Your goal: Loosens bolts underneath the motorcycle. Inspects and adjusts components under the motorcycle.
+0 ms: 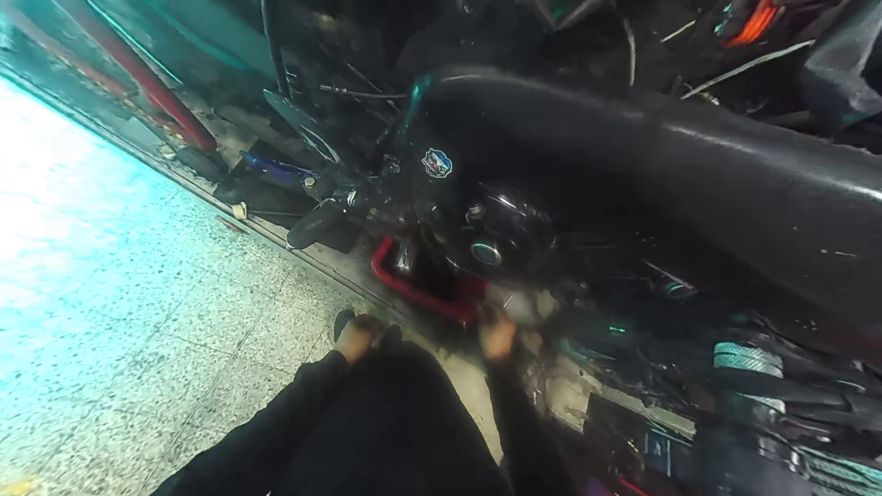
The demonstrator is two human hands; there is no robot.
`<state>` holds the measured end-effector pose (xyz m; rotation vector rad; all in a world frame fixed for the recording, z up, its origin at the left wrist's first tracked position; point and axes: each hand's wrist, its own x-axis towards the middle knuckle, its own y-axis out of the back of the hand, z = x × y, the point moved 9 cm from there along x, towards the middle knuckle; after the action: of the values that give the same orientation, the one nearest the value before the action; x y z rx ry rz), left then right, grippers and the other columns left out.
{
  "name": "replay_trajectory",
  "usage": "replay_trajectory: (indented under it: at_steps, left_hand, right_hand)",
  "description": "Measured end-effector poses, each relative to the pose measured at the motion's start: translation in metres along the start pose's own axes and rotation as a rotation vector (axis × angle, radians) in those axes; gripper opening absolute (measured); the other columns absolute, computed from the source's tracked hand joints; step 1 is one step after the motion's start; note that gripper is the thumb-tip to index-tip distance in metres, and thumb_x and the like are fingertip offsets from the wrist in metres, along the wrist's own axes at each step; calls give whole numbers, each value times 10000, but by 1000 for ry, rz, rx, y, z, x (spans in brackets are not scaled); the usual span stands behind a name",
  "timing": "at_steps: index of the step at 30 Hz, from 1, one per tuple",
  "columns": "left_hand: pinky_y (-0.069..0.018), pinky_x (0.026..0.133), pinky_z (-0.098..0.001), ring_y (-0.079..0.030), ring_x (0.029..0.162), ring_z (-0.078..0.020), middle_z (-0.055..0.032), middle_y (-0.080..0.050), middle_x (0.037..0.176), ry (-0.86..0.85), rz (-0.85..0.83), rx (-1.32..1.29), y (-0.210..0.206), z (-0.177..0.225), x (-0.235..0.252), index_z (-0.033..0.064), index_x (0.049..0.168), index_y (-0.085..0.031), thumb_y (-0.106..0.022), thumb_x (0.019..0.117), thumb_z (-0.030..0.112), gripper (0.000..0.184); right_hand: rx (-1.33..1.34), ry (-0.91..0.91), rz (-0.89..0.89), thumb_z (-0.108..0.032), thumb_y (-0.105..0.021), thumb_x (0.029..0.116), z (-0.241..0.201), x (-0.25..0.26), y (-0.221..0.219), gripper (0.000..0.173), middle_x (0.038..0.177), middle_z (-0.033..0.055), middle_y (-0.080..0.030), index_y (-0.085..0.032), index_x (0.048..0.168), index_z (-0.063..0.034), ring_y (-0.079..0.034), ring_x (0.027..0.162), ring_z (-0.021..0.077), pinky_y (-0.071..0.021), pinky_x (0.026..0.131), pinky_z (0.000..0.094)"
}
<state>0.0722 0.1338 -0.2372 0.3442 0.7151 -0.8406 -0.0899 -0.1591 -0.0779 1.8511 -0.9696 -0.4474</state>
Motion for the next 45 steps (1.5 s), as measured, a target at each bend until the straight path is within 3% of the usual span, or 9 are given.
replay_trajectory:
  at_steps: [14, 19, 23, 27, 31, 35, 38, 43, 45]
  left_hand:
    - [-490, 569, -330, -541, 611, -128, -45, -619, 802, -29, 50, -132, -17, 43, 1, 57, 1142, -687, -558, 1056, 398, 375]
    - [-469, 510, -274, -504, 535, -90, -9, -586, 726, -77, 150, -278, -11, 72, 5, 25, 1117, -657, -542, 1072, 353, 350]
    - [-444, 491, -273, -481, 518, -95, -13, -563, 705, -54, 183, -314, -11, 73, 16, 15, 1087, -640, -535, 1079, 303, 307]
    - [-429, 458, -259, -465, 486, -88, -3, -549, 671, -38, 198, -359, -10, 66, 18, 23, 1053, -633, -557, 1068, 288, 275]
    - [-433, 466, -273, -462, 490, -97, -9, -540, 673, -71, 191, -311, -10, 71, 23, 24, 1038, -625, -546, 1074, 279, 270]
    - [-430, 485, -276, -459, 510, -98, -7, -535, 696, -63, 207, -336, -8, 68, 22, 23, 1074, -618, -540, 1076, 271, 260]
    - [-421, 477, -272, -453, 504, -94, 1, -528, 684, -73, 205, -324, -6, 73, 23, 26, 1076, -624, -537, 1078, 277, 266]
    - [-440, 490, -276, -467, 520, -94, -3, -529, 709, -80, 194, -313, -5, 72, 21, 22, 1117, -610, -523, 1081, 281, 276]
    - [-445, 495, -286, -468, 521, -101, -9, -535, 715, -78, 203, -310, -4, 77, 25, 20, 1131, -615, -531, 1079, 290, 287]
  right_hand:
    - [-44, -24, -52, -194, -689, 963, 13, -18, 0, 238, 1086, 140, -756, -751, 1128, -34, -732, 1013, 273, -582, 949, 485]
    - [102, 164, 105, -122, -704, 946, -18, -24, 31, 172, 1031, 107, -757, -753, 1074, -18, -734, 960, 173, -613, 899, 331]
    - [-54, 9, -31, -149, -670, 956, 15, -20, 9, 220, 1095, 149, -752, -753, 1123, -33, -729, 1032, 291, -583, 952, 489]
    - [110, 179, 85, -119, -687, 951, -11, -25, 36, 174, 1041, 110, -743, -741, 1079, -14, -723, 962, 165, -608, 902, 315]
    - [-61, -24, -66, -133, -660, 962, 17, -22, 18, 226, 1133, 163, -741, -739, 1141, -20, -720, 1063, 298, -575, 969, 484]
    - [64, 171, 89, -129, -682, 957, -16, -27, 47, 181, 1040, 123, -739, -734, 1085, -13, -724, 961, 189, -609, 897, 331]
    - [-20, -24, -53, -118, -664, 958, 18, -24, 22, 219, 1100, 177, -744, -739, 1132, -7, -727, 1028, 305, -578, 955, 498]
    - [56, 44, 20, -169, -686, 969, -3, -19, 35, 223, 1057, 137, -750, -739, 1114, -8, -733, 979, 219, -608, 912, 390]
    - [-24, -107, -102, -164, -660, 965, 24, -13, 17, 257, 1108, 174, -748, -739, 1155, -11, -726, 1042, 296, -570, 970, 495]
